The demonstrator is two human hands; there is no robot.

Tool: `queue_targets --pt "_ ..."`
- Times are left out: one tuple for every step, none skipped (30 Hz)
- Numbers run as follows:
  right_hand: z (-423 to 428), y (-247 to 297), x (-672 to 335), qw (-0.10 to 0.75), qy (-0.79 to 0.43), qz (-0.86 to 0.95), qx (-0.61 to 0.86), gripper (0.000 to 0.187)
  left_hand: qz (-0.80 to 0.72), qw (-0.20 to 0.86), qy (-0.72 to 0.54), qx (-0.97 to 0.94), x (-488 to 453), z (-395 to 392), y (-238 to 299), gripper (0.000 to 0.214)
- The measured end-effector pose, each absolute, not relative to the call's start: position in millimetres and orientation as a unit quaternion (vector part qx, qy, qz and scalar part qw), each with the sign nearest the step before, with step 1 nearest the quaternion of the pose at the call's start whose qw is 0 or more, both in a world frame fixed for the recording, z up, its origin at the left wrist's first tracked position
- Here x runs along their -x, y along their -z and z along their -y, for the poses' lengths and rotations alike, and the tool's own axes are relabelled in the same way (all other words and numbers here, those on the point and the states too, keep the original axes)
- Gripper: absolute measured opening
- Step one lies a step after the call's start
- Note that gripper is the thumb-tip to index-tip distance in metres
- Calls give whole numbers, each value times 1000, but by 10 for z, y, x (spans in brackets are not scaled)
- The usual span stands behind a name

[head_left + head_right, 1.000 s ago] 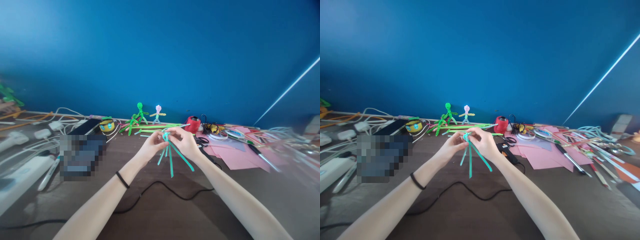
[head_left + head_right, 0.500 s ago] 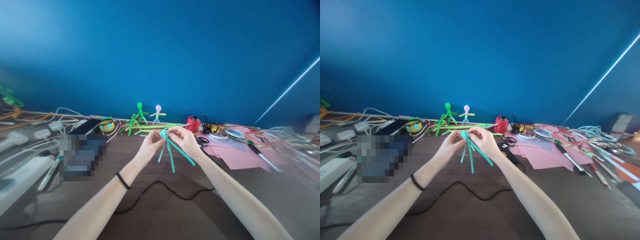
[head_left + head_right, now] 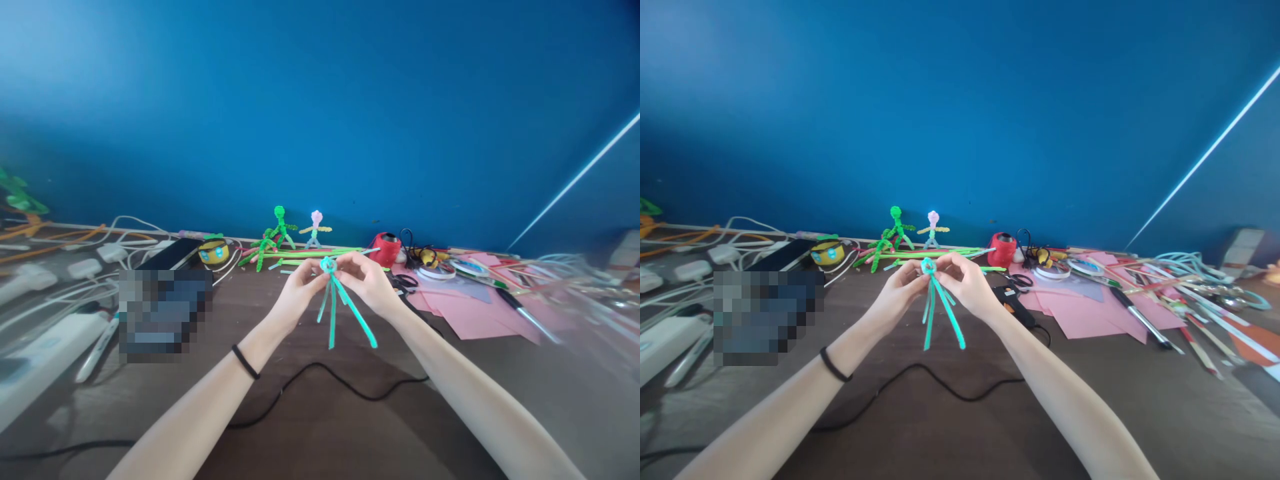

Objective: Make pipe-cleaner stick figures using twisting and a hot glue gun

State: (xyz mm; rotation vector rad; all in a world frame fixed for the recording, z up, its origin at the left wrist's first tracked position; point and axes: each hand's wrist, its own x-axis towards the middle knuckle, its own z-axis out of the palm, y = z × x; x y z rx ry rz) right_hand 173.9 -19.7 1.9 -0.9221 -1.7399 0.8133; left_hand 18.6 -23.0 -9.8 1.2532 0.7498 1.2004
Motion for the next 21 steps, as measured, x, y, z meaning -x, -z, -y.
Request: queue_targets --pt "193 -14 -1737 486 -335 713 378 17 -315 590 -516 -535 -183 230 100 19" --pt "190 -9 -1736 489 -339 711 376 18 -308 595 -518 -531 -181 230 102 19" --pt "188 -6 -1735 489 -343 710 374 18 -303 600 -520 -528 -178 228 104 18" --pt "187 -5 -1734 489 -347 709 372 18 -298 603 -521 -526 -177 226 107 18" --pt "187 -6 -1734 489 -350 709 369 19 -295 604 -522 -524 -176 223 110 17" --pt "189 -8 -1734 489 -351 709 367 19 -293 604 -523 -525 -176 220 113 17" --pt "191 -12 -1735 490 -351 709 366 19 -294 601 -523 -528 -177 216 114 18" --pt "194 -17 -1736 491 -352 709 364 20 -297 594 -524 -534 -179 212 114 18" --pt "199 -21 -1737 491 -353 709 363 21 -304 582 -526 -541 -182 209 112 19" --pt "203 -25 -1738 491 -355 709 362 21 -315 565 -528 -550 -184 206 109 20" --pt "208 -27 -1737 489 -357 708 363 22 -329 545 -531 -559 -187 205 104 21" --pt "214 -27 -1735 488 -361 707 364 23 -344 522 -533 -569 -189 206 98 22" --pt "220 -25 -1732 487 -364 705 364 24 -359 500 -535 -579 -190 208 90 22" --pt "225 -22 -1727 487 -368 703 364 25 -370 480 -535 -588 -191 212 82 21" --pt "229 -17 -1721 487 -370 703 363 25 -378 464 -535 -596 -192 218 73 20" --pt "233 -10 -1715 488 -370 704 360 26 -383 450 -534 -604 -192 226 65 19" --pt "235 -3 -1709 489 -368 706 356 26 -386 438 -533 -612 -193 234 56 17" --pt "237 4 -1704 492 -363 708 354 26 -387 428 -532 -620 -194 243 48 16" --pt "238 11 -1700 494 -355 711 353 25 -386 419 -530 -628 -196 251 42 14" --pt "238 17 -1696 497 -344 713 355 24 -384 412 -530 -634 -199 258 36 13" --pt "239 21 -1694 499 -333 715 358 23 -383 405 -531 -638 -202 263 33 12"
